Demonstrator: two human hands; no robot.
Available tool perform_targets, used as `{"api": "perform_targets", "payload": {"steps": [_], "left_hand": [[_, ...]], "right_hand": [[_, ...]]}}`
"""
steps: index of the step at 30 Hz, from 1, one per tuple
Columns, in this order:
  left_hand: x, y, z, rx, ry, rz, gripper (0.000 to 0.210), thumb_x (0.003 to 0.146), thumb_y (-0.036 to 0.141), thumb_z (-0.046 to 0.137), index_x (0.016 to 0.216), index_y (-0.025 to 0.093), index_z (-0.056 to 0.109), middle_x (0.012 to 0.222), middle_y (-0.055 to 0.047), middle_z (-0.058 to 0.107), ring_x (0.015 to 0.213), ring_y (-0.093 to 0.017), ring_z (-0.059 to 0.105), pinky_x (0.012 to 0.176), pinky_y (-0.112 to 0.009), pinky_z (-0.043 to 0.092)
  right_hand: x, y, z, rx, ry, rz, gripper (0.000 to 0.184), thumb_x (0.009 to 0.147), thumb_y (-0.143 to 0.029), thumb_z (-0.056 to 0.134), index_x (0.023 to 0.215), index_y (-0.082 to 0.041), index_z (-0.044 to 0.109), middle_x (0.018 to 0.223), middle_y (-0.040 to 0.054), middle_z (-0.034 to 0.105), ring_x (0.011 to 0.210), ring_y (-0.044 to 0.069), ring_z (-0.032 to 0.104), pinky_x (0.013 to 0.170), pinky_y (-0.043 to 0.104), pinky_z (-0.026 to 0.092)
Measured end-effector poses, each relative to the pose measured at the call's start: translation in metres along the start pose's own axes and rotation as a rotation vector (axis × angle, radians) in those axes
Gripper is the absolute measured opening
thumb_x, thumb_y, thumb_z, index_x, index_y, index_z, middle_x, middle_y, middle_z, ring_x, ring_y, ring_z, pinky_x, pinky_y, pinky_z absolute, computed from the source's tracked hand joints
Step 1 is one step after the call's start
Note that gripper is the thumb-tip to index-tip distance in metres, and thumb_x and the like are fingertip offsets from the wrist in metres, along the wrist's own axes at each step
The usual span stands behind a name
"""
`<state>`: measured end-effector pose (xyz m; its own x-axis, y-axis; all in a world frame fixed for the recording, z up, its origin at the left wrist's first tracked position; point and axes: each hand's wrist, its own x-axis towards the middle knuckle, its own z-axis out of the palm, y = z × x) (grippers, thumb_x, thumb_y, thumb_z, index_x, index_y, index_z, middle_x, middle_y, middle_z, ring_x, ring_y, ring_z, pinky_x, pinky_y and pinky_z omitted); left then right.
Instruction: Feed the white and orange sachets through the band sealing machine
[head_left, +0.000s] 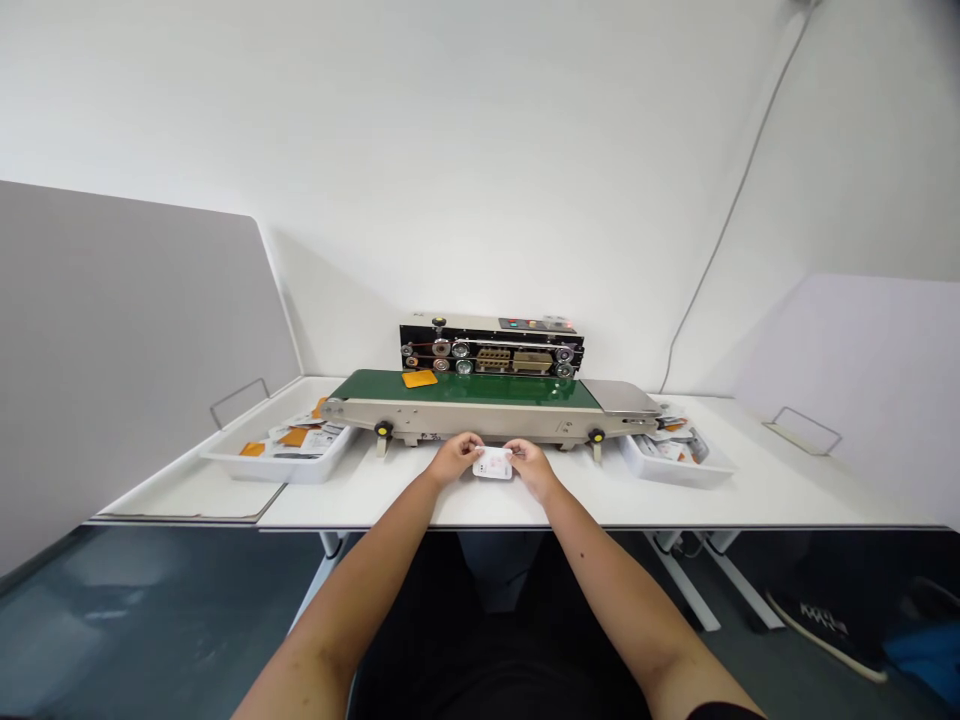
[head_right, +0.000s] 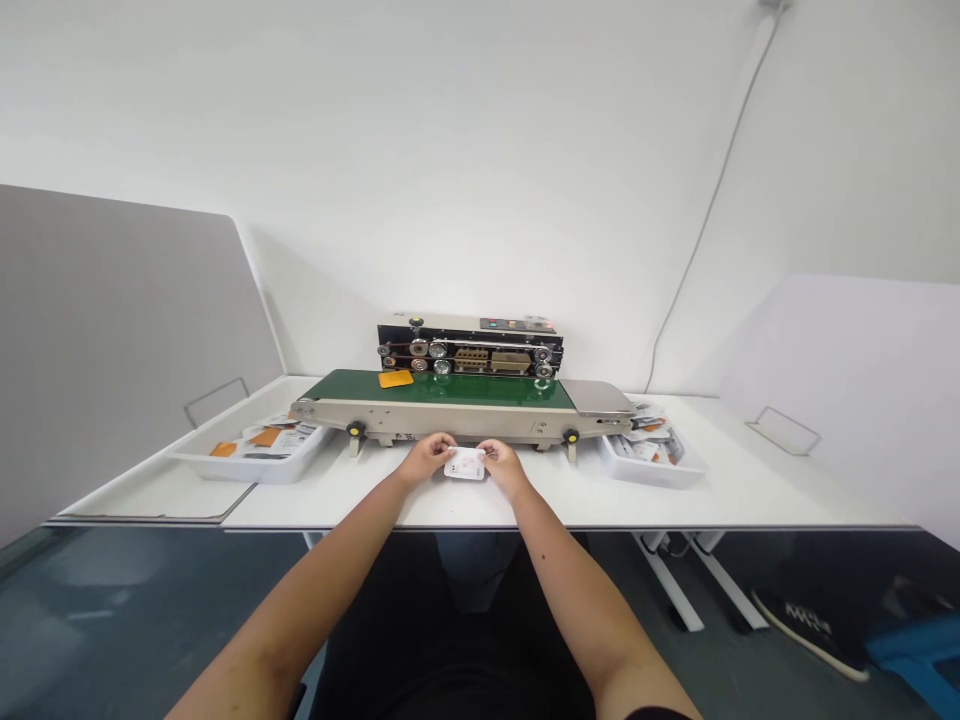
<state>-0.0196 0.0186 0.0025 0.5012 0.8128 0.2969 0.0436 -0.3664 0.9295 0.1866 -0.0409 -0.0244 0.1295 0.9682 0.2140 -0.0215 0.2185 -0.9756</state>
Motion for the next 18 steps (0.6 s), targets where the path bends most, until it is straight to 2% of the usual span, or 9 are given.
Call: {"api": "perform_targets", "payload": {"steps": [4, 8, 11, 13, 15, 18], "left_hand": [[0.000, -0.001, 0.000, -0.048, 0.024, -0.039, 0.038, 0.071, 0.046, 0.077, 0.084, 0.018, 0.056, 0.063, 0.004, 0.055, 0.055, -0.011, 0.051, 0.052, -0.021, 0.039], [0.000, -0.003, 0.001, -0.089, 0.006, -0.048, 0.042, 0.069, 0.047, 0.079, 0.083, 0.018, 0.053, 0.062, 0.005, 0.054, 0.053, -0.010, 0.051, 0.050, -0.020, 0.038], [0.000, -0.004, 0.001, -0.119, -0.007, -0.028, 0.043, 0.070, 0.049, 0.078, 0.084, 0.018, 0.053, 0.063, 0.006, 0.055, 0.052, -0.009, 0.052, 0.050, -0.020, 0.038], [0.000, -0.004, 0.001, -0.128, -0.014, -0.018, 0.042, 0.074, 0.052, 0.075, 0.086, 0.018, 0.053, 0.065, 0.004, 0.058, 0.052, -0.009, 0.053, 0.051, -0.020, 0.039], [0.000, -0.002, 0.001, -0.114, -0.019, -0.028, 0.041, 0.077, 0.054, 0.071, 0.088, 0.018, 0.054, 0.067, 0.002, 0.061, 0.050, -0.009, 0.054, 0.049, -0.020, 0.038], [-0.001, 0.000, 0.001, -0.078, -0.022, -0.036, 0.041, 0.079, 0.054, 0.070, 0.090, 0.018, 0.054, 0.070, 0.000, 0.064, 0.048, -0.009, 0.052, 0.045, -0.020, 0.034]], "right_hand": [[-0.002, 0.000, 0.003, 0.023, -0.036, 0.036, 0.031, 0.070, -0.040, 0.072, 0.092, -0.019, 0.064, 0.084, 0.0005, 0.064, 0.064, 0.013, 0.061, 0.057, 0.024, 0.050], [-0.008, -0.002, 0.005, -0.105, -0.189, 0.063, 0.029, 0.075, -0.039, 0.071, 0.095, -0.019, 0.065, 0.063, -0.0040, 0.059, 0.044, 0.009, 0.047, 0.042, 0.019, 0.036], [-0.007, -0.017, -0.003, -0.288, -0.377, 0.081, 0.027, 0.075, -0.035, 0.073, 0.095, -0.017, 0.068, 0.054, -0.0052, 0.055, 0.042, 0.009, 0.045, 0.040, 0.018, 0.032], [0.001, -0.039, -0.018, -0.334, -0.397, 0.048, 0.026, 0.075, -0.034, 0.073, 0.094, -0.017, 0.070, 0.057, -0.0034, 0.059, 0.045, 0.009, 0.048, 0.042, 0.018, 0.034], [0.018, -0.069, -0.041, -0.282, -0.232, -0.033, 0.029, 0.076, -0.035, 0.072, 0.097, -0.016, 0.070, 0.063, -0.0016, 0.063, 0.047, 0.009, 0.050, 0.043, 0.018, 0.036], [0.054, -0.115, -0.086, -0.113, 0.269, -0.229, 0.034, 0.078, -0.035, 0.069, 0.106, -0.016, 0.066, 0.067, -0.0018, 0.062, 0.048, 0.008, 0.049, 0.043, 0.017, 0.038]]}}
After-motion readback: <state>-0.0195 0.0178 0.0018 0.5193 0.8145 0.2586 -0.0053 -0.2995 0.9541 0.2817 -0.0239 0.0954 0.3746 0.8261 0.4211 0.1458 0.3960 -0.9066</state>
